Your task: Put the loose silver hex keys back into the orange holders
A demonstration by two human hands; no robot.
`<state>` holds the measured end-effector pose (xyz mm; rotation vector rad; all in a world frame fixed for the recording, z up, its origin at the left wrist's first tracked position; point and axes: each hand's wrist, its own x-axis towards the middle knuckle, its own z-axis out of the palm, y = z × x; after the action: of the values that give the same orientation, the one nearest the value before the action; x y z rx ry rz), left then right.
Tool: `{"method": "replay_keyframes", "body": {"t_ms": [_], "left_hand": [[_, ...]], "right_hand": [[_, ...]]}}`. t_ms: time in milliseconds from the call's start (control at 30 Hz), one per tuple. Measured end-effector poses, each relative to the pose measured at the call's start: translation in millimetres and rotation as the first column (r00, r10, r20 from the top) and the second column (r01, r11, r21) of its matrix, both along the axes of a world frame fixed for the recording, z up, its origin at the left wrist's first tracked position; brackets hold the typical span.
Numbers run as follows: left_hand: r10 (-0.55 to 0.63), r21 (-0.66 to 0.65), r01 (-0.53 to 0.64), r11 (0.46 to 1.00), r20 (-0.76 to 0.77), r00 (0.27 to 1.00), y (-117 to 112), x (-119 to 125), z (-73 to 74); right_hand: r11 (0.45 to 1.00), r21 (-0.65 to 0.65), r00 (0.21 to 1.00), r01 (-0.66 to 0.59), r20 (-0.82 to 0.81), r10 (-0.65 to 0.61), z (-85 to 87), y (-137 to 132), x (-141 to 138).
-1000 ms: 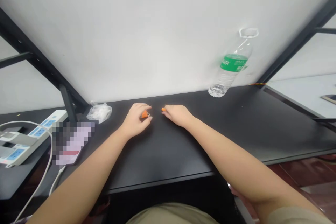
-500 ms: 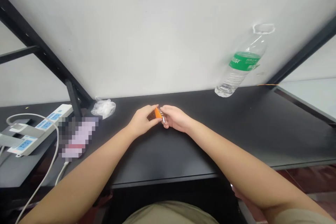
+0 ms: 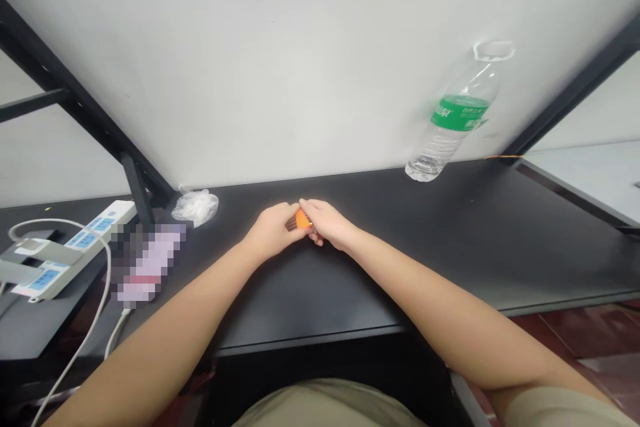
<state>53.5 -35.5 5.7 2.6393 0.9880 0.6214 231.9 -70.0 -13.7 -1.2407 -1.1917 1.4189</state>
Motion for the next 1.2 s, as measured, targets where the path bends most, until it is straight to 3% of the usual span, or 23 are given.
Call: {"method": "replay_keyframes", "body": {"t_ms": [200,400,600,767,967,1100,1200], "left_hand": [[0.021,0.062,-0.021,0.998,0.003,1.000,1,1,-6.4],[0.016,0.052,-0.019,0.998,0.052,0.999,2,1,-3.4],[0.006,0.018,-0.007,1.000,0.058,0.998,3,-4,0.7],[0.079,0.085,-0.079,0.993,0.010,0.997,-3,0,1.0],[0.210,0.125,-0.195,0.973,-0.122,0.970,-11,5,3.8],[0.195,0.100,-0.180,0.979,-0.173,0.965,-12,3,7.1],[0.181,0.078,-0.172,0.982,-0.132,0.975,-12,3,8.6]], "right_hand": [[0.990,0.076,0.979,0.119,0.155,-0.129,-2.3,1,-4],[0.986,0.092,0.979,0.137,0.138,-0.149,1.8,0,-4],[0.979,0.191,0.946,0.073,0.298,-0.129,4.4,-3,-3],[0.904,0.396,0.834,0.162,0.435,-0.340,5.1,-6,-10],[0.914,0.405,0.740,0.022,0.608,-0.287,5.1,-10,-11],[0.892,0.442,0.674,-0.101,0.690,-0.266,4.0,-10,-9],[0.891,0.451,0.737,-0.045,0.617,-0.276,2.2,-5,-5]]}}
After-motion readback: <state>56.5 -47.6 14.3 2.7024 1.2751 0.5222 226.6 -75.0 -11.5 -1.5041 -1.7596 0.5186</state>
